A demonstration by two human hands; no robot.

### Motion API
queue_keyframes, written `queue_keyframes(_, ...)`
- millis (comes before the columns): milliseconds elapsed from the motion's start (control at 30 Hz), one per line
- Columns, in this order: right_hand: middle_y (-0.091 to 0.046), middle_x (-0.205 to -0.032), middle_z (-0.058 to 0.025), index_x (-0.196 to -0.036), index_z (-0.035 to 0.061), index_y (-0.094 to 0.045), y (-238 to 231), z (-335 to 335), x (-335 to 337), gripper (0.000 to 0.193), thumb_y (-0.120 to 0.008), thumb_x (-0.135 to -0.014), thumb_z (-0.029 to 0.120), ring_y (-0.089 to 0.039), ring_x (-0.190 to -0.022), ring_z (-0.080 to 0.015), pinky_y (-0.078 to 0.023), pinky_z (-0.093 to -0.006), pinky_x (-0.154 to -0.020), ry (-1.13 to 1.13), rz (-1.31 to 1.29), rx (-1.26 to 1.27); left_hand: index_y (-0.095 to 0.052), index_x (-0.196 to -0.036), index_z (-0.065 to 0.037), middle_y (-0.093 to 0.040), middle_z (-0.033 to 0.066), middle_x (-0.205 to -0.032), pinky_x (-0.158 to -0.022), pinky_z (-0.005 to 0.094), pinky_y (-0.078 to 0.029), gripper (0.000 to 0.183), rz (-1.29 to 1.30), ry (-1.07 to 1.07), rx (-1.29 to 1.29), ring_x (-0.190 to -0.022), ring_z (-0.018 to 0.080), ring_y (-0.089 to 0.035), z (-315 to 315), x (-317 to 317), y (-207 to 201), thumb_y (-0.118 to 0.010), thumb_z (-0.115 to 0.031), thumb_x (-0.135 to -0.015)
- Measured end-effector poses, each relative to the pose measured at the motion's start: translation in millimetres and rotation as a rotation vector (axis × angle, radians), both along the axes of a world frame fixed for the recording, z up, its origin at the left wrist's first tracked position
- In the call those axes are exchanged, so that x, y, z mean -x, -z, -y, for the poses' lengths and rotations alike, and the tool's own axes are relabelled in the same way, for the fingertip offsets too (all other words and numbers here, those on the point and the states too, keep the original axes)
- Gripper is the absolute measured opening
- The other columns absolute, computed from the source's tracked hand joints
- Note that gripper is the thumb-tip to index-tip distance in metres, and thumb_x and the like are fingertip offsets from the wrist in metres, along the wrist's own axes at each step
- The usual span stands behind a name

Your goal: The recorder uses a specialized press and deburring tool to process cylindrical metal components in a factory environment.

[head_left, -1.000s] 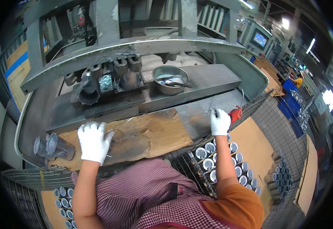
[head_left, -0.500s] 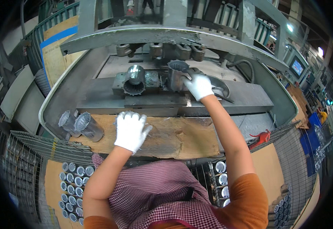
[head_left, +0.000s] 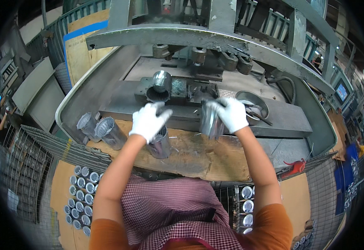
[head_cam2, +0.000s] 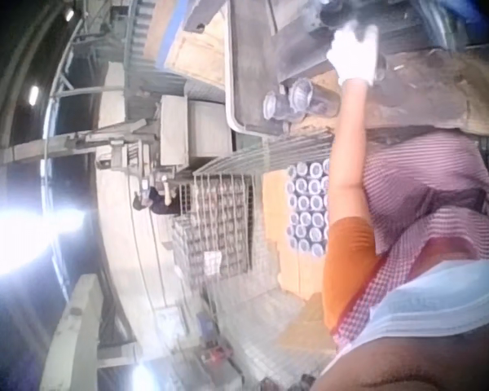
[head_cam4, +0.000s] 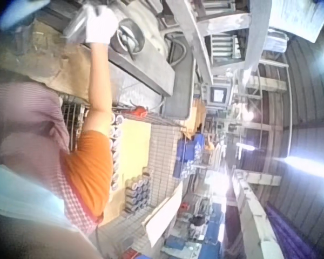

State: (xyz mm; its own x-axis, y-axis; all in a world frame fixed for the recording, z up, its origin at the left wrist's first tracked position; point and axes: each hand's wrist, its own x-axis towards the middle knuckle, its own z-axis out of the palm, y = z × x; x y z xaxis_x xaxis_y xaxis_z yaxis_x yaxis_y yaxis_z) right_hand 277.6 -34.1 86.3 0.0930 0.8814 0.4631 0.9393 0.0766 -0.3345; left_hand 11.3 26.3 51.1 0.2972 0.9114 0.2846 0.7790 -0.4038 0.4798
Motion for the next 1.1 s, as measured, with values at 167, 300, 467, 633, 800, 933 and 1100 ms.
queue_keyframes(167,-0.067,-0.076,-0.0154,-0.080,0.0091,-0.072,46,34,27,0.039,-0.065,-0.082,0.048,-0.065,-0.069,-0.0327,-0.051,-0.0415,-0.064,-0.156,-0.025,-0.053,-0.058,-0.128,-0.005,-0.058,0.0206,-0.127,-0.099,0.0413,-0.042,0.075,-0.066,-0.176,0.088,-0.118,0.0360,-0.055,-71,-10,-1,-0.049,-0.065,-0.084)
queue_keyframes(300,-0.067,-0.069,-0.0078,-0.074,0.0138,-0.072,81,61,44,0.032,-0.069,-0.079,0.046,-0.064,-0.062,-0.0274,-0.048,-0.0397,-0.058,-0.141,0.158,-0.144,-0.067,-0.112,-0.004,-0.064,0.0214,-0.114,-0.093,0.0411,-0.046,0.064,-0.095,-0.271,0.046,-0.107,0.0375,-0.060,-96,-22,11,-0.055,-0.059,-0.083)
queue_keyframes(467,-0.068,-0.077,-0.0087,-0.088,0.0132,-0.072,69,78,42,0.037,-0.072,-0.076,0.048,-0.065,-0.067,-0.0264,-0.049,-0.0380,-0.063,-0.188,0.002,-0.180,-0.072,-0.085,-0.004,-0.069,0.0182,-0.094,-0.082,0.0447,-0.050,0.041,-0.003,-0.321,-0.241,-0.089,0.0372,-0.064,-119,-17,34,-0.063,-0.044,-0.082)
queue_keyframes(633,-0.067,-0.077,-0.0106,-0.088,0.0104,-0.071,69,59,-1,0.026,-0.075,-0.078,0.034,-0.065,-0.068,-0.0293,-0.051,-0.0392,-0.063,-0.070,-0.065,-0.312,-0.074,-0.081,-0.013,-0.069,0.0075,-0.087,-0.077,0.0439,-0.046,0.023,-0.055,-0.119,-0.723,-0.080,0.0296,-0.062,-83,-19,-5,-0.064,-0.034,-0.080)
queue_keyframes(800,-0.069,-0.083,-0.0130,-0.084,0.0126,-0.072,58,-1,9,0.039,-0.060,-0.085,0.049,-0.066,-0.077,-0.0330,-0.052,-0.0431,-0.073,-0.013,-0.054,-0.012,-0.069,-0.072,-0.021,-0.063,-0.0005,-0.074,-0.077,0.0432,-0.036,0.020,-0.126,0.214,-0.996,-0.082,0.0238,-0.056,-51,-56,-35,-0.067,-0.041,-0.073)
queue_keyframes(933,-0.070,-0.087,-0.0159,-0.085,0.0101,-0.073,48,-32,20,0.048,-0.058,-0.083,0.056,-0.067,-0.083,-0.0340,-0.052,-0.0424,-0.078,0.017,0.020,0.128,-0.073,-0.079,-0.022,-0.065,-0.0014,-0.081,-0.081,0.0448,-0.036,0.021,-0.159,0.205,-0.880,-0.089,0.0238,-0.057,-61,-91,-23,-0.065,-0.042,-0.077)
queue_keyframes(1100,-0.070,-0.088,-0.0145,-0.087,0.0103,-0.073,53,-78,19,0.045,-0.062,-0.081,0.054,-0.068,-0.083,-0.0332,-0.053,-0.0436,-0.075,0.072,0.062,0.241,-0.071,-0.106,-0.024,-0.064,0.0038,-0.110,-0.088,0.0500,-0.037,0.035,-0.287,0.120,-0.669,-0.107,0.0260,-0.055,-73,-108,-11,-0.062,-0.044,-0.080)
